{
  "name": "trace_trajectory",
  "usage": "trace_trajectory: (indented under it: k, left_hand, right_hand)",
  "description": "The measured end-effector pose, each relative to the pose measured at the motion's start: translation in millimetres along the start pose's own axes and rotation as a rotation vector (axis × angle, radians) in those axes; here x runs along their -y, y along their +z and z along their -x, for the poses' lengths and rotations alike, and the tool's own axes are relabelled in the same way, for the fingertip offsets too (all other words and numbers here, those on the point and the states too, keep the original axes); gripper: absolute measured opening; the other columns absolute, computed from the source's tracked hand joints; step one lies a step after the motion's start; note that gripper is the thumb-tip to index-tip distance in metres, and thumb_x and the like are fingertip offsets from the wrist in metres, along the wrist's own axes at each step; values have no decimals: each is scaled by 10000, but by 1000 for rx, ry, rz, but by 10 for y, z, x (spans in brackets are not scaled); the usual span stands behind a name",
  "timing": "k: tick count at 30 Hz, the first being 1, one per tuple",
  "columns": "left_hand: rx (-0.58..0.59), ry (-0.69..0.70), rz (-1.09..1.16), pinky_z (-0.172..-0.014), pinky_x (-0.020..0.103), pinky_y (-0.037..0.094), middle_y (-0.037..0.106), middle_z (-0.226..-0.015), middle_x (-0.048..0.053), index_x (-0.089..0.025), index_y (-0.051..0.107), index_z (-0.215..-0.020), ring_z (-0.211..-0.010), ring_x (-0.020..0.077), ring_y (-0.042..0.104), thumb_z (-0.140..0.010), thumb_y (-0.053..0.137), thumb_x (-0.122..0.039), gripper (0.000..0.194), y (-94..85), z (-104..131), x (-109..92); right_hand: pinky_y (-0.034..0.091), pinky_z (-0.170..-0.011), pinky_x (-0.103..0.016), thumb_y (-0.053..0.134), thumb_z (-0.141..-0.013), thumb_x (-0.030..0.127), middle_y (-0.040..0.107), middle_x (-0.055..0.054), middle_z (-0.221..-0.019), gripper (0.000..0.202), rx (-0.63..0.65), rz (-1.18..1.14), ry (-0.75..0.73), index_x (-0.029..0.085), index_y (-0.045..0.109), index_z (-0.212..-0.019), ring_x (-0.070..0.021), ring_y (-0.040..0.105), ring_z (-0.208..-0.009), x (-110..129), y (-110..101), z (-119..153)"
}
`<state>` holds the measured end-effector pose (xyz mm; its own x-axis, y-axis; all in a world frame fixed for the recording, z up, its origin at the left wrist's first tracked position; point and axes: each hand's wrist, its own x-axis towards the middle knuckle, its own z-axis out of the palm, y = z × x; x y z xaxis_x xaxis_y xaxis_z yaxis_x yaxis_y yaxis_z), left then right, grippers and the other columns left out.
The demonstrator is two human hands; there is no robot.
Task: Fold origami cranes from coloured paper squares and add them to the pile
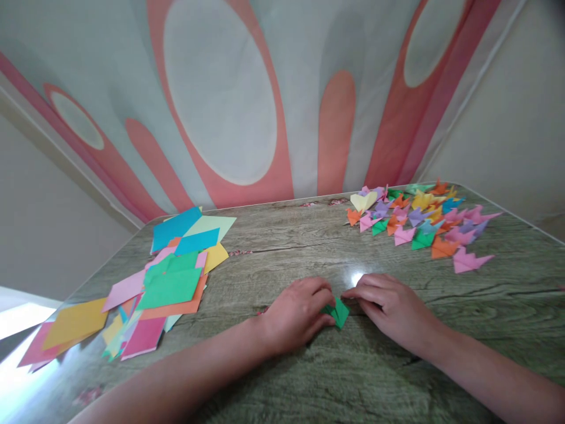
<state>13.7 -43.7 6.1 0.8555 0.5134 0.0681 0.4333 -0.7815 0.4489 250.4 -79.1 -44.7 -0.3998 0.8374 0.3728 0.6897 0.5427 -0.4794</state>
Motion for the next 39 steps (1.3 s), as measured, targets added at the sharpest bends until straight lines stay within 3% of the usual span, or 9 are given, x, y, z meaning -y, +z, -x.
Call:
trace_trajectory:
  k: [3, 9, 17, 20, 23, 26, 32, 36, 39]
  left_hand:
    - [34, 11, -35, -958, 350, 452, 578, -1191, 115, -161, 538, -1134, -1100, 223, 553, -956, 513, -339, 253, -59, -121, -32]
    - [181, 18, -109, -903, 373, 449, 595, -1134, 98, -184, 537, -1138, -1069, 264, 560, -768, 758, -402, 483, -76, -360, 40]
    - [249, -231, -27, -691, 257, 433, 628, -925, 16, -180, 621, -991, -859, 207, 580, -600, 864, -343, 489, -110, -449, 68]
    - [197, -268, 16, -657, 234, 402, 621, -852, -1, -174, 663, -860, -824, 190, 577, -594, 864, -353, 378, -92, -404, 114]
    - [67, -384, 167, -616, 206, 381, 607, -732, -28, -162, 654, -731, -734, 147, 571, -653, 820, -315, 239, -43, -338, 141]
    - [-32, -456, 345, -602, 195, 393, 615, -668, -39, -154, 643, -669, -669, 119, 566, -703, 773, -258, 169, -2, -263, 113]
    - [-118, -404, 491, -692, 212, 461, 697, -747, -17, -166, 718, -760, -724, 127, 625, -780, 699, -195, 39, -15, -169, -20]
    - [-180, -393, 424, -671, 217, 465, 701, -715, -19, -174, 721, -752, -686, 125, 627, -795, 708, -227, 69, -22, -166, -69]
    - [-223, -274, 344, -687, 224, 467, 688, -727, -8, -178, 710, -745, -708, 129, 626, -820, 695, -235, 96, 2, -155, -60]
  right_hand:
    - [451, -727, -321, 531, -886, 70, 662, -12, -804, 299, 4, 16, -12, 260, 728, -1007, -166, 626, -791, -7, 5, -12]
    - [441, -726, -313, 546, -887, 83, 665, -12, -796, 270, -12, 42, -17, 253, 733, -979, -169, 625, -791, -4, 4, -26]
    - [461, -772, -337, 508, -919, 112, 694, -26, -856, 241, -33, -29, 68, 224, 693, -1024, -181, 638, -834, 20, 6, -51]
    - [472, -777, -340, 540, -931, 188, 699, -39, -889, 168, -53, -58, 95, 208, 672, -1031, -187, 638, -849, 110, -3, -63]
    - [471, -734, -322, 660, -873, 265, 686, -22, -837, 86, -41, -95, 111, 209, 669, -938, -182, 626, -800, 241, -16, -70]
    - [457, -688, -292, 701, -843, 243, 659, 0, -771, 67, -47, -112, 81, 208, 646, -827, -163, 609, -756, 324, -14, -66]
    - [450, -695, -293, 642, -885, 210, 649, -2, -763, 59, -68, -148, 70, 205, 640, -826, -159, 601, -747, 311, 11, -43]
    - [433, -681, -292, 594, -899, 178, 629, 3, -728, 122, -84, -182, 93, 197, 622, -782, -151, 585, -722, 344, -40, -59]
    - [417, -666, -296, 588, -887, 143, 616, 2, -696, 162, -91, -155, 71, 188, 603, -732, -151, 569, -695, 371, -84, -76]
